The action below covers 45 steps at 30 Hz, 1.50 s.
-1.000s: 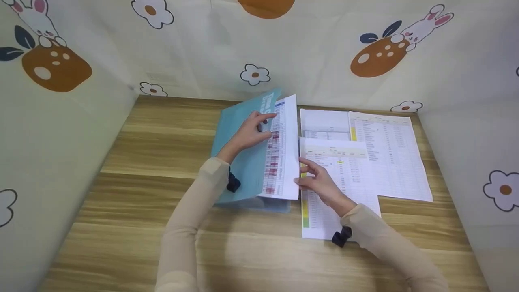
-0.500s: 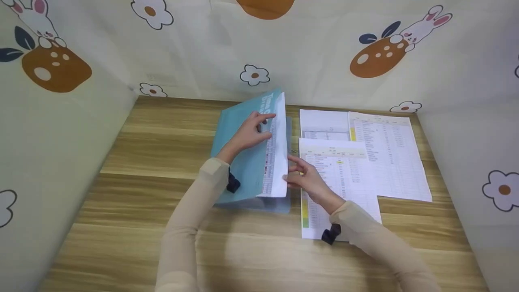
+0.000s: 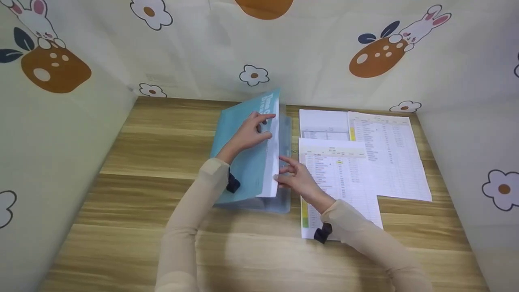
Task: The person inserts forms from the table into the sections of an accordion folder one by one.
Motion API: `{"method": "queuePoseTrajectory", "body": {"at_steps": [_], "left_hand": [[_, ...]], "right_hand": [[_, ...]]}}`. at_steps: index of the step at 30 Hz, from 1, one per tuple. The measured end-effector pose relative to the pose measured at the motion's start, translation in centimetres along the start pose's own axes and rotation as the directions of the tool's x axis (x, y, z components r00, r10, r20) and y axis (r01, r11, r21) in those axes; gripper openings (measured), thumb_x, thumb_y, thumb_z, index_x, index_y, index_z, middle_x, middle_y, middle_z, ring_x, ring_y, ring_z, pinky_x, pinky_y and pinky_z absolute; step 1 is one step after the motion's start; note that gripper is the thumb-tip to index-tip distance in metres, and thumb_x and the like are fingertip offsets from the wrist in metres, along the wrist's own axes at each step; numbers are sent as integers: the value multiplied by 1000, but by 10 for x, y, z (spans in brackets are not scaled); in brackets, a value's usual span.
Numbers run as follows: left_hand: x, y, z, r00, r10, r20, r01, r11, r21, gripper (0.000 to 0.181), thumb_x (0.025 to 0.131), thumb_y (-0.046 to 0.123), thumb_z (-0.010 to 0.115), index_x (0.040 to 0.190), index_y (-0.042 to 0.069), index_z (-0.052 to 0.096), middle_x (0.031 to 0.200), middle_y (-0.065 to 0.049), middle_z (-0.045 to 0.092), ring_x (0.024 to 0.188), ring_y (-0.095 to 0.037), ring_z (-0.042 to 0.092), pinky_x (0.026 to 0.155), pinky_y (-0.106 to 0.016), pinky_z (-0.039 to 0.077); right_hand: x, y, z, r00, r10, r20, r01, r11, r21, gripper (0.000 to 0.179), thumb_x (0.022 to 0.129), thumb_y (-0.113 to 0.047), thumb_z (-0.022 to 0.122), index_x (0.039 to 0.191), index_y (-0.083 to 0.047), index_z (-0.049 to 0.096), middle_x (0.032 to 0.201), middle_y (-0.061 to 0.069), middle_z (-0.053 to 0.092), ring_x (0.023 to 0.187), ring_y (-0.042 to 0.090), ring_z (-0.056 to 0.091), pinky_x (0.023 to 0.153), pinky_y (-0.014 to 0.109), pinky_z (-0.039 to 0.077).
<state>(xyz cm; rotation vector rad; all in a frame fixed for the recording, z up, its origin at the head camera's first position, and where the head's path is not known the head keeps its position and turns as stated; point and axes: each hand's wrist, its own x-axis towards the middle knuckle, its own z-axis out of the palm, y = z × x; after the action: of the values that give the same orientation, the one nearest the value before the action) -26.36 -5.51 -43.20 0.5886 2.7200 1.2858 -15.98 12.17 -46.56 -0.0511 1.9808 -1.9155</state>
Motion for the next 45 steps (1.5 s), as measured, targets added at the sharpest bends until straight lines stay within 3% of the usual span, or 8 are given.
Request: {"method": "queuePoseTrajectory", "body": {"at_steps": [15, 24, 38, 45], "left_hand": [[0, 0, 1, 999, 37, 2, -37, 999, -6, 51, 77, 20, 57, 127, 15, 48, 102, -5, 43, 81, -18, 42, 69, -29, 39], [1, -1, 1, 1000, 11, 10, -11, 1000, -6, 51, 78, 21, 58, 128, 20, 48, 102, -4, 42, 82, -17, 42, 69, -28, 40], [1, -1, 0, 1000, 23, 4, -23, 1000, -18, 51, 78, 17, 58, 127, 18, 48, 102, -5, 43, 80, -18, 42, 68, -29, 39], [1, 0, 1, 1000, 15, 6, -15, 1000, -24, 51, 78, 17, 58, 128, 19, 48, 102, -4, 43, 82, -17, 41, 68, -28, 39]], "right_hand": [[8, 1, 12, 1000, -4, 17, 6, 995, -102, 67, 76, -3, 64, 135, -2, 31, 90, 14, 58, 63, 19, 60, 59, 32, 50], [9, 3, 8, 1000, 16, 3, -16, 994, -113, 66, 76, -5, 65, 134, -3, 33, 93, 14, 58, 67, 22, 62, 62, 34, 49], [8, -8, -36, 996, -86, -13, 85, 994, -68, 57, 79, -9, 64, 130, -4, 40, 99, 19, 56, 75, 27, 62, 72, 46, 45], [5, -16, -70, 990, -134, -35, 128, 982, -140, 51, 80, -2, 60, 127, -3, 43, 107, 25, 51, 82, 28, 60, 69, 36, 48]]}}
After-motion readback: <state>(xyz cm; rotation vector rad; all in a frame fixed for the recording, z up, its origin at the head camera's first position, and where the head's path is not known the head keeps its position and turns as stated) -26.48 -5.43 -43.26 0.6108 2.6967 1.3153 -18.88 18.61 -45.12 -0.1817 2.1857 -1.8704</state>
